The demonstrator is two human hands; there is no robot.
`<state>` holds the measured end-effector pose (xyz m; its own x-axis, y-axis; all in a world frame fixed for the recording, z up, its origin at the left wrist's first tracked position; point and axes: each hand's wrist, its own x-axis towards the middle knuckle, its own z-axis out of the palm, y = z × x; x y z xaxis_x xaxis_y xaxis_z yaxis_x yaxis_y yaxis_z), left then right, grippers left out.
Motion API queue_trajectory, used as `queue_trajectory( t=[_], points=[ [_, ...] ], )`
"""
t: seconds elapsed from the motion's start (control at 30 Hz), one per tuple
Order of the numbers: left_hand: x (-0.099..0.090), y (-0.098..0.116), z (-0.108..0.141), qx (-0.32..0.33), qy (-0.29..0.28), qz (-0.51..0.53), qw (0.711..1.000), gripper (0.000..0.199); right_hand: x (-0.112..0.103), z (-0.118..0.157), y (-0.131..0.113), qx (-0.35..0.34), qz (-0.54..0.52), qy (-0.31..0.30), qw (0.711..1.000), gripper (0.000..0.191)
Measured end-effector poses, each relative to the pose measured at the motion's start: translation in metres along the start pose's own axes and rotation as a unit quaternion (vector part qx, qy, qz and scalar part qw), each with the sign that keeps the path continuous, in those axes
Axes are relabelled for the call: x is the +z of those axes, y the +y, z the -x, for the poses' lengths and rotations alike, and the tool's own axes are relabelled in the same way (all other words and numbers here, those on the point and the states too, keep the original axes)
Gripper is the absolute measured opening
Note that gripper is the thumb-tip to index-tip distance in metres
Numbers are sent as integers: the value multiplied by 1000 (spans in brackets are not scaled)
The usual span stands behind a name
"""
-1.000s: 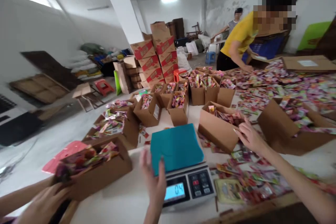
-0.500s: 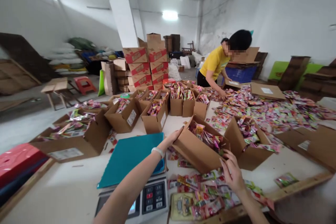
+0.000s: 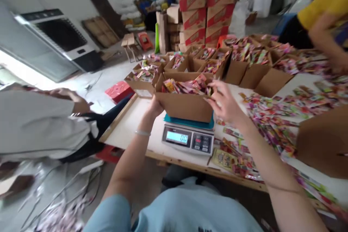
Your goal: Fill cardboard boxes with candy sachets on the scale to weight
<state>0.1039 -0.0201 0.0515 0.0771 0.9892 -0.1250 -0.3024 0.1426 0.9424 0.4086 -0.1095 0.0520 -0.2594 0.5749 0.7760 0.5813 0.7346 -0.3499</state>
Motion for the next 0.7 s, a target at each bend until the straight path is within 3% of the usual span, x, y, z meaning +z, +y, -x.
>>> queue_trajectory(
  t=[0.07, 0.17, 0.2, 0.27, 0.33, 0.4, 0.47, 0.6, 0.63, 0.7],
  points=[
    [-3, 7, 2, 15, -17, 54, 998, 54, -1, 34, 17, 64, -2, 44, 997, 40],
    [-7, 12, 2, 11, -70, 39, 997, 61, -3, 125, 45, 262, 94, 43, 960, 94],
    [-10, 13, 2, 10, -86, 27, 996, 64, -1, 157, 52, 345, 156, -13, 925, 111],
    [-17, 12, 1, 24, -108, 5, 994, 69, 9, 212, 61, 480, 224, -154, 834, 126],
    [-24, 11, -3, 56, -115, -18, 992, 72, 19, 240, 69, 527, 259, -234, 775, 127],
    [-33, 9, -8, 88, -112, -48, 989, 72, 26, 243, 82, 513, 292, -230, 774, 122],
    [-43, 8, -13, 110, -104, -85, 985, 71, 23, 232, 102, 500, 330, -186, 779, 116],
    [-60, 5, -12, 129, -49, -166, 977, 70, -2, 218, 148, 570, 355, -129, 730, 111],
    [-62, 4, -9, 138, -31, -176, 974, 69, -11, 219, 157, 573, 359, -130, 725, 105],
    [-63, 3, -2, 162, -4, -180, 970, 66, -26, 222, 168, 529, 376, -152, 746, 86]
  ],
)
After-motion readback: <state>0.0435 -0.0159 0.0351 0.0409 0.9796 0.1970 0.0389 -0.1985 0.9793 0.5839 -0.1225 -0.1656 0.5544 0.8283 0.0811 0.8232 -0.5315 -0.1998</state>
